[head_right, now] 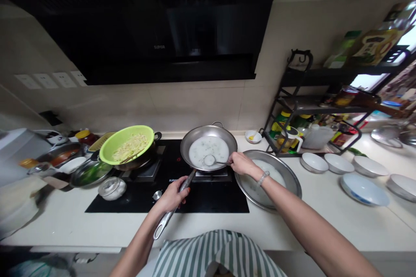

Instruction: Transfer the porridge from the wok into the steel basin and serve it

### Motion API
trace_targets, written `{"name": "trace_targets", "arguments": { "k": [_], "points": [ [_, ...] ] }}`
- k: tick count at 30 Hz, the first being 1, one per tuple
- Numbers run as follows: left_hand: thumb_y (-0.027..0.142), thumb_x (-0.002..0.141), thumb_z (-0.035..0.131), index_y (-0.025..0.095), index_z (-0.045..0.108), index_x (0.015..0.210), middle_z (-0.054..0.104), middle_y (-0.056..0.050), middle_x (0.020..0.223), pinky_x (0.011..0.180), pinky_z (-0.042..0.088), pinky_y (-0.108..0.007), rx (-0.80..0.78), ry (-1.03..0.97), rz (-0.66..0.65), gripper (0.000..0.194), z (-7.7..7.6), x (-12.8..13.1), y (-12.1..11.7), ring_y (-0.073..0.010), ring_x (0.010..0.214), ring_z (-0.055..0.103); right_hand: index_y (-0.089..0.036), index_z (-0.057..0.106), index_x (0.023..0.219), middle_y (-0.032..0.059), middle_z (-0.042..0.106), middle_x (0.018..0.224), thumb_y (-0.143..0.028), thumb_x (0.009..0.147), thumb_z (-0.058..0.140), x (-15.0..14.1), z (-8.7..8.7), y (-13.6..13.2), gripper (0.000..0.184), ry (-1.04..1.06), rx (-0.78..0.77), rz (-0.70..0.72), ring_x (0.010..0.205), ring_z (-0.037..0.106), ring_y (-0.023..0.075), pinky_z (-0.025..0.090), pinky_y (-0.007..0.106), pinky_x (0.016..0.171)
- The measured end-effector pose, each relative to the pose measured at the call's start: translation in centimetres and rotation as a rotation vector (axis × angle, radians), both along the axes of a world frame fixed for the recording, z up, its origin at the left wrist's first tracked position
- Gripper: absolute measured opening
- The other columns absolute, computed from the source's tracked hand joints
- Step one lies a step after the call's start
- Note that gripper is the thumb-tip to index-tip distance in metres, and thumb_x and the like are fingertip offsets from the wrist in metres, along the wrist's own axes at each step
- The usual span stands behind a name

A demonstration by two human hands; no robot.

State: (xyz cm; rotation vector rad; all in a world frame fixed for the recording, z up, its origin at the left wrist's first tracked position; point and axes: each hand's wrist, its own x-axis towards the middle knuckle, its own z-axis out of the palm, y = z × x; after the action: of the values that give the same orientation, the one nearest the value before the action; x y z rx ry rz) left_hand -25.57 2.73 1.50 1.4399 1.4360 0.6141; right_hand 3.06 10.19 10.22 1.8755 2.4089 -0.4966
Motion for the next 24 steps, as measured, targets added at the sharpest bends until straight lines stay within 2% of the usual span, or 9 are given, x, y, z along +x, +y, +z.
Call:
{"name": "trace_targets", "arguments": {
  "k": [7, 15, 24],
  "points": [
    [0.027, 0.083, 0.055, 0.013, 0.043, 0.137, 0.059, -0.004, 0.083, 0.038, 0.039, -0.015, -0.008, 0.003, -0.022, 0.057, 0.1, 0.0, 0.0, -0.0094, 0.051, 0.057, -0.02, 0.074, 0.086, 0.0074, 0.07, 0.087, -0.016, 0.079, 0.058, 0.6, 0.9, -0.3, 0.017, 0.031, 0.009, -0.007, 0.088, 0.062, 0.0205, 0.038, 0.026, 0.071],
    [0.026, 0.083, 0.053, 0.012, 0.042, 0.137, 0.058, -0.004, 0.084, 0.038, 0.041, -0.017, -0.017, 0.026, -0.018, 0.056, 0.5, 0.1, -0.1, -0.0106, 0.052, 0.058, -0.02, 0.073, 0.079, 0.0053, 0.067, 0.078, -0.015, 0.079, 0.054, 1.2, 1.9, -1.0, 0.019, 0.028, 0.01, -0.031, 0.079, 0.06, 0.0186, 0.036, 0.025, 0.066],
    [0.028, 0.083, 0.055, 0.013, 0.043, 0.137, 0.058, -0.003, 0.082, 0.038, 0.039, -0.017, -0.015, 0.009, -0.012, 0.057, 0.2, 0.2, -0.1, -0.0103, 0.052, 0.057, -0.02, 0.073, 0.079, 0.0042, 0.067, 0.075, -0.015, 0.075, 0.056, 1.9, 2.2, -1.3, 0.018, 0.072, 0.015, -0.054, 0.079, 0.059, 0.0185, 0.036, 0.025, 0.068]
  ]
}}
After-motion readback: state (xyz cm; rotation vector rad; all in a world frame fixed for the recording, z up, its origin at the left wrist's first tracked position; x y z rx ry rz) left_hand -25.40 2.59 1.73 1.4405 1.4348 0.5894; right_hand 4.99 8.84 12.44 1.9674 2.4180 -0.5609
